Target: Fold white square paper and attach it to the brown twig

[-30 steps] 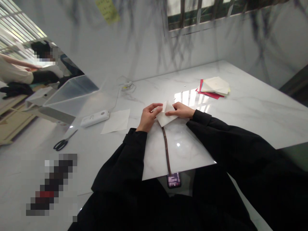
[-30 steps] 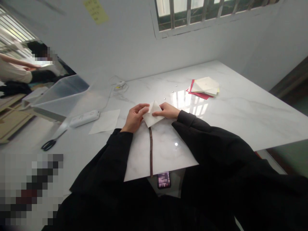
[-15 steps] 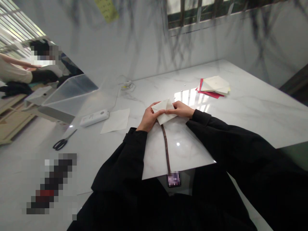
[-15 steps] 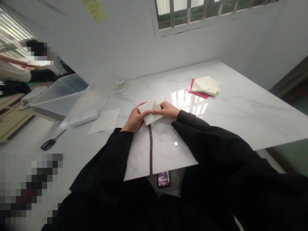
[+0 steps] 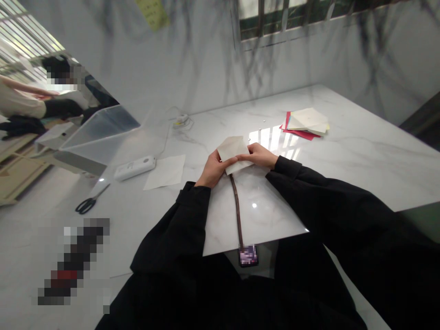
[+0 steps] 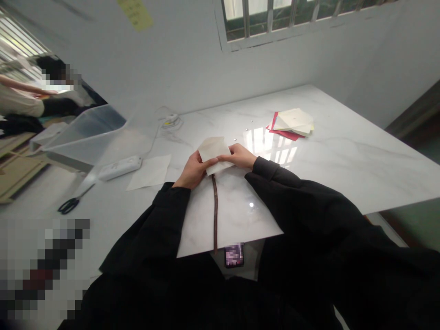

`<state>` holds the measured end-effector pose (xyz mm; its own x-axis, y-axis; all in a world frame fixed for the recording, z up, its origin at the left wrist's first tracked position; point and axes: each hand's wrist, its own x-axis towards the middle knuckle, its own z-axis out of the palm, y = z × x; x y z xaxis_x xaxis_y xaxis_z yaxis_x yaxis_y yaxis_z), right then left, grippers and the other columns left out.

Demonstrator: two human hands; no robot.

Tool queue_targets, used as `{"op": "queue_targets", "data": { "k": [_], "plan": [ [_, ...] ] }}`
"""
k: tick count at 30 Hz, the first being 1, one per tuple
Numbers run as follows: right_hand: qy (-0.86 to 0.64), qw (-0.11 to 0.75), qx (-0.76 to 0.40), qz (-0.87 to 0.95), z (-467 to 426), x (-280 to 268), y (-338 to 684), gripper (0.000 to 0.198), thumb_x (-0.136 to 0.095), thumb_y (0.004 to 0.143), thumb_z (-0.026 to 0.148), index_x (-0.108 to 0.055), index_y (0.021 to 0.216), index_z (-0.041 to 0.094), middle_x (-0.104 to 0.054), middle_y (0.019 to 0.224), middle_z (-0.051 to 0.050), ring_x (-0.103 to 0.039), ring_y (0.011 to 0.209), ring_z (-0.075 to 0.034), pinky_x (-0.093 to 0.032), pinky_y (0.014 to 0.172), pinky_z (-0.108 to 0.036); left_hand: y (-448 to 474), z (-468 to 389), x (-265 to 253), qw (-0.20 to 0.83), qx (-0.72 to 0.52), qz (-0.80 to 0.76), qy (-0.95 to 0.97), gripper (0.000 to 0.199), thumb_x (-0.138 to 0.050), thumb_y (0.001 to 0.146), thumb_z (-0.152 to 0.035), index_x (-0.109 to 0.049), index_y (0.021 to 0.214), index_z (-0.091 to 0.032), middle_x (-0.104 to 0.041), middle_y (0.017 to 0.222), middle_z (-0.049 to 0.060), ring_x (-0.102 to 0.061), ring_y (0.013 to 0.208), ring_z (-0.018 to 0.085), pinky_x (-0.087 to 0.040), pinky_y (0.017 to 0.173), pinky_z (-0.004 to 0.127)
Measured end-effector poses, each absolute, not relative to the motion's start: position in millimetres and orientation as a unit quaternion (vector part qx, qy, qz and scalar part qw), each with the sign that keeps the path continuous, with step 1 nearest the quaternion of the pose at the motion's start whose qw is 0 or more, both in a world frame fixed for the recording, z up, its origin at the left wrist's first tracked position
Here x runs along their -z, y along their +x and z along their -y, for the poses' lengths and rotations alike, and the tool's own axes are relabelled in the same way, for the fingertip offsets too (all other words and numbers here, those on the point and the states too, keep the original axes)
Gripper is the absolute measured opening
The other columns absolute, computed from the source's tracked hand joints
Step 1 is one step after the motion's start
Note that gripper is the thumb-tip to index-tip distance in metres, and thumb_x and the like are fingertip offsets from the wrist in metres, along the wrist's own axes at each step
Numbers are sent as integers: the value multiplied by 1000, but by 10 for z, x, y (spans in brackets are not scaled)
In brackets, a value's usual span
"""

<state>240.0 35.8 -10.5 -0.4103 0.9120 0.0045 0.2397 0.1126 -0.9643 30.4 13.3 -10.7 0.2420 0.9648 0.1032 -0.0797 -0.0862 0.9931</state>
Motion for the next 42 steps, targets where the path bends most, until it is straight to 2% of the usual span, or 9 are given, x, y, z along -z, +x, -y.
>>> {"op": "queue_targets", "data": {
  "k": [6, 16, 21, 24, 30, 34, 38, 42],
  "plan": [
    [-422, 351, -512, 661, -365, 123, 2399, 44, -82, 79, 54, -77, 86, 11, -72, 78, -5, -62, 71, -16, -45, 63, -26, 286, -161, 134, 555, -477, -406, 547, 80, -99, 62, -41, -66, 131, -16, -77, 123, 15, -74, 112, 30, -57, 99, 42],
    [-405, 386, -558, 612, -327, 80, 2351, 31, -89, 75, 38, -76, 85, 12, -74, 76, -4, -62, 65, -14, -48, 59, -24, 304, -149, 107, 549, -481, -418, 540, 78, -97, 61, -36, -66, 129, -14, -79, 115, 13, -76, 101, 28, -59, 92, 40],
    [-401, 395, -557, 610, -339, 126, 2327, 31, -89, 74, 40, -76, 83, 13, -73, 70, -4, -61, 59, -15, -49, 53, -25, 300, -166, 114, 533, -491, -426, 541, 80, -93, 66, -38, -61, 136, -17, -80, 100, 8, -76, 84, 23, -60, 78, 34],
    [-395, 408, -557, 607, -330, 125, 2325, 31, -89, 72, 37, -76, 85, 13, -74, 73, -5, -63, 63, -16, -52, 55, -26, 291, -167, 106, 525, -496, -429, 542, 81, -92, 69, -39, -57, 140, -19, -79, 96, 6, -75, 77, 21, -60, 74, 32],
    [-422, 443, -540, 578, -292, 104, 2302, 30, -87, 73, 33, -77, 91, 12, -76, 80, -7, -64, 66, -17, -52, 56, -27, 285, -167, 104, 521, -484, -427, 559, 87, -92, 68, -38, -55, 144, -18, -79, 96, 6, -76, 79, 22, -61, 76, 32],
    [-428, 477, -535, 550, -259, 101, 2243, 26, -85, 74, 32, -76, 89, 11, -74, 79, -6, -63, 69, -16, -49, 58, -26, 297, -168, 93, 530, -505, -428, 530, 88, -95, 66, -37, -55, 143, -19, -78, 100, 6, -76, 83, 21, -61, 79, 32],
    [-450, 501, -525, 520, -255, 120, 2199, 28, -85, 75, 38, -73, 79, 13, -69, 71, -4, -57, 63, -14, -42, 53, -26, 334, -147, 63, 557, -522, -419, 491, 82, -98, 63, -36, -60, 134, -19, -78, 111, 8, -77, 92, 22, -63, 85, 35],
    [-447, 516, -535, 498, -239, 140, 2170, 33, -88, 73, 42, -71, 78, 15, -69, 72, -4, -55, 62, -14, -40, 52, -27, 377, -116, 54, 577, -534, -407, 465, 72, -99, 64, -38, -63, 123, -18, -79, 108, 10, -77, 95, 25, -63, 88, 38]
  ]
}}
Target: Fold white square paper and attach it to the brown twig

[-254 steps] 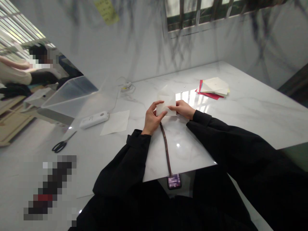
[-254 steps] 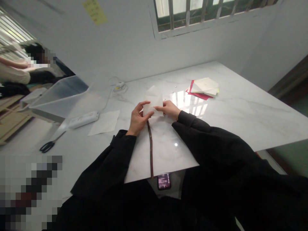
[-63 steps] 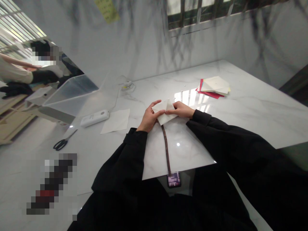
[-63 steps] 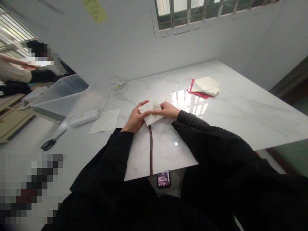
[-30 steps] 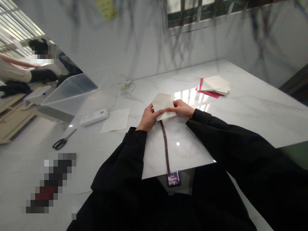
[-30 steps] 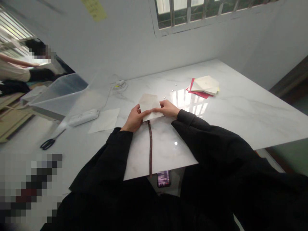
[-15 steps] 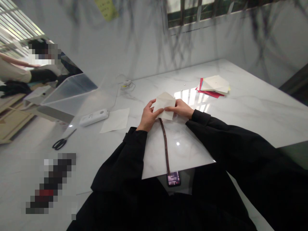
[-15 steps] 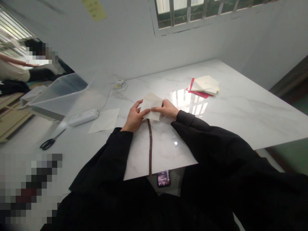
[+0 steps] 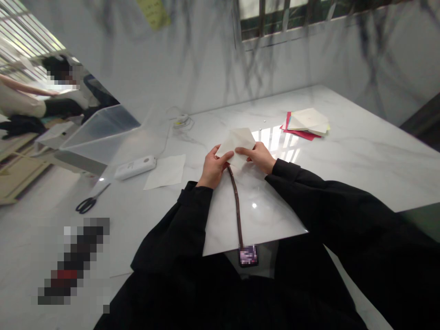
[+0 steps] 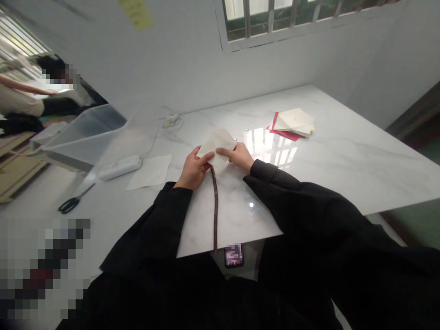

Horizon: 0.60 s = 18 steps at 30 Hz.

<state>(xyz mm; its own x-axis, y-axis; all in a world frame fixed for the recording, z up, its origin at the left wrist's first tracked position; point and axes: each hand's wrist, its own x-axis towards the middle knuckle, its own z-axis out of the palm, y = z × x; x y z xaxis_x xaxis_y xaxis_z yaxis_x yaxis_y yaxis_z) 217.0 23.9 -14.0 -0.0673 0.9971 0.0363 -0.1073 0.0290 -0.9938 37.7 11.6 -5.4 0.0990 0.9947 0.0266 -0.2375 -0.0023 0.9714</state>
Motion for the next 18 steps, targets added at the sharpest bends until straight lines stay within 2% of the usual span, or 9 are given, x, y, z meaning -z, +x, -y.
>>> {"op": "queue_targets", "data": {
  "k": [6, 10, 14, 18],
  "plan": [
    [-438, 506, -551, 498, -171, 88, 2151, 39, -86, 74, 47, -72, 89, 15, -74, 84, -6, -62, 72, -16, -46, 58, -26, 393, -104, 45, 582, -557, -390, 446, 62, -97, 66, -37, -66, 116, -17, -78, 114, 13, -76, 110, 29, -62, 98, 42],
    [-424, 530, -535, 503, -245, 76, 2224, 45, -85, 74, 53, -69, 98, 19, -73, 88, -3, -63, 74, -15, -48, 60, -25, 351, -138, 43, 568, -570, -406, 433, 59, -96, 65, -34, -66, 113, -18, -78, 117, 11, -74, 112, 28, -62, 95, 39],
    [-439, 575, -490, 485, -356, 98, 2308, 49, -87, 69, 55, -59, 89, 22, -67, 86, 0, -59, 71, -13, -49, 57, -24, 314, -167, 56, 556, -572, -426, 428, 62, -94, 63, -30, -64, 116, -19, -77, 117, 9, -74, 107, 25, -62, 89, 34],
    [-423, 569, -478, 518, -323, 22, 2328, 53, -87, 69, 61, -58, 89, 22, -65, 93, -1, -61, 80, -15, -53, 60, -24, 315, -173, 66, 545, -567, -434, 439, 65, -90, 64, -30, -61, 122, -21, -75, 119, 8, -73, 104, 24, -62, 87, 34]
  ]
}}
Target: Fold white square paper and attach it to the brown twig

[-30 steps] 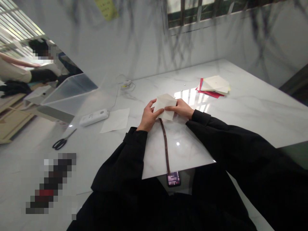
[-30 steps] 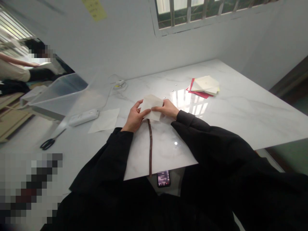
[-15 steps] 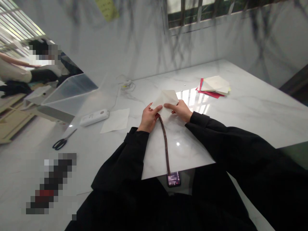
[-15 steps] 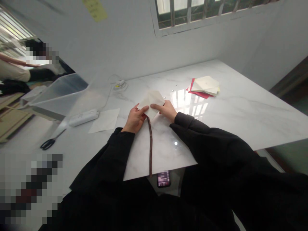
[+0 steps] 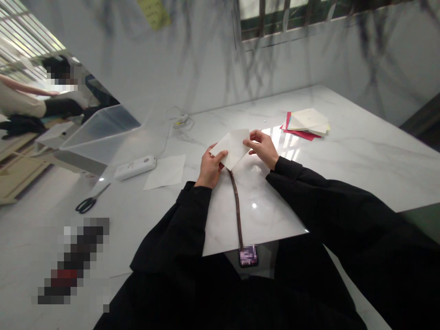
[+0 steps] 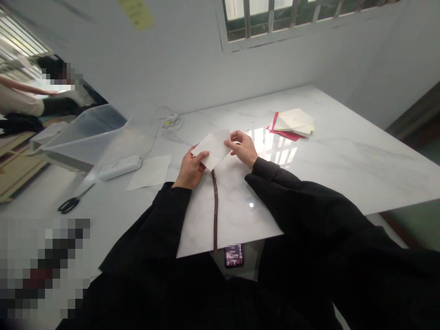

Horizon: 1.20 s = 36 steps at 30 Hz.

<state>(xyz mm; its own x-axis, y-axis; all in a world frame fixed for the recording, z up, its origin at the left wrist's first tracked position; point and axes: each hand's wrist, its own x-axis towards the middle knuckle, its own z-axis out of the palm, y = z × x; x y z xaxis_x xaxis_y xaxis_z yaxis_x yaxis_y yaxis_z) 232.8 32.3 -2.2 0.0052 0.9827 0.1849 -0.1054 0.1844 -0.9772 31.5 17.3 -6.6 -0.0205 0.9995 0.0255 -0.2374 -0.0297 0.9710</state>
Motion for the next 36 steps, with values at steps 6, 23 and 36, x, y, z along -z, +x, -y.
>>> {"op": "queue_targets", "data": {
  "k": [6, 23, 36],
  "plan": [
    [-379, 512, -554, 536, -219, -119, 2314, 61, -69, 81, 81, -66, 95, 21, -71, 105, -7, -68, 97, -20, -59, 76, -29, 317, -167, 39, 534, -562, -436, 457, 66, -85, 67, -33, -58, 127, -20, -74, 121, 10, -73, 104, 24, -60, 86, 34],
    [-382, 445, -572, 573, -296, 157, 2298, 47, -88, 76, 55, -79, 95, 13, -78, 83, -6, -69, 71, -18, -51, 60, -25, 373, -119, 40, 556, -511, -411, 510, 73, -97, 63, -41, -64, 125, -20, -76, 108, 6, -73, 95, 20, -60, 85, 31],
    [-402, 457, -550, 572, -331, 176, 2303, 58, -87, 73, 67, -77, 94, 14, -77, 84, -8, -68, 71, -19, -51, 57, -26, 346, -126, 91, 528, -499, -451, 518, 57, -95, 66, -55, -79, 100, -13, -81, 97, 12, -76, 89, 27, -63, 83, 40]
  ]
}}
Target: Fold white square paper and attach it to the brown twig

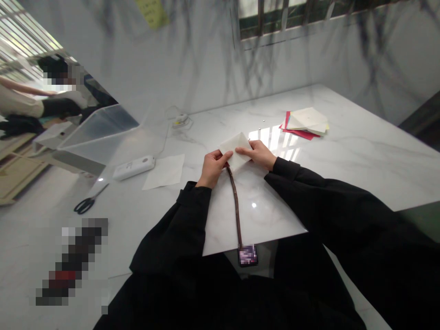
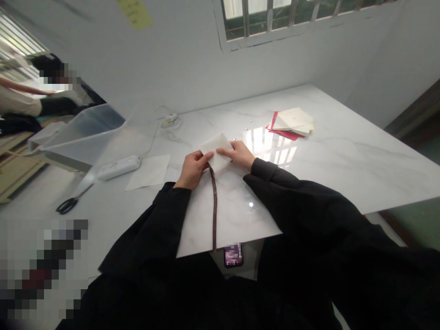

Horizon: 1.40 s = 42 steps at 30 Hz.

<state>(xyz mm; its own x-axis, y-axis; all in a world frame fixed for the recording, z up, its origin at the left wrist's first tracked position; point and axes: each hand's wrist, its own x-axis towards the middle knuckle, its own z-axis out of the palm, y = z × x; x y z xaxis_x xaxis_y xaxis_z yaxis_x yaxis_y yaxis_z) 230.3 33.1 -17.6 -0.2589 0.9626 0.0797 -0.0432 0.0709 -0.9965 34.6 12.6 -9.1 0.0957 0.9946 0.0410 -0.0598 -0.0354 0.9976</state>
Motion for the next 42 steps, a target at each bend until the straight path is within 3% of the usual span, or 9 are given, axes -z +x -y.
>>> {"op": "queue_targets", "data": {
  "k": [10, 24, 42],
  "plan": [
    [-409, 410, -548, 603, -358, 155, 2324, 52, -85, 76, 66, -74, 87, 16, -72, 76, -5, -62, 65, -17, -49, 52, -26, 334, -127, 75, 525, -511, -450, 510, 55, -94, 67, -51, -80, 103, -12, -82, 99, 13, -77, 93, 28, -64, 88, 42],
    [-393, 430, -516, 628, -357, 182, 2348, 61, -81, 76, 71, -79, 92, 12, -70, 74, -4, -56, 62, -14, -42, 52, -24, 337, -119, 64, 528, -513, -445, 510, 56, -96, 65, -50, -80, 103, -12, -82, 100, 14, -77, 98, 32, -63, 91, 47],
    [-389, 434, -510, 632, -418, 253, 2354, 66, -82, 75, 73, -78, 93, 10, -68, 73, -5, -52, 60, -12, -40, 50, -24, 339, -115, 53, 529, -511, -448, 508, 59, -96, 63, -50, -80, 105, -11, -82, 100, 13, -77, 91, 27, -62, 88, 40]
  ]
}}
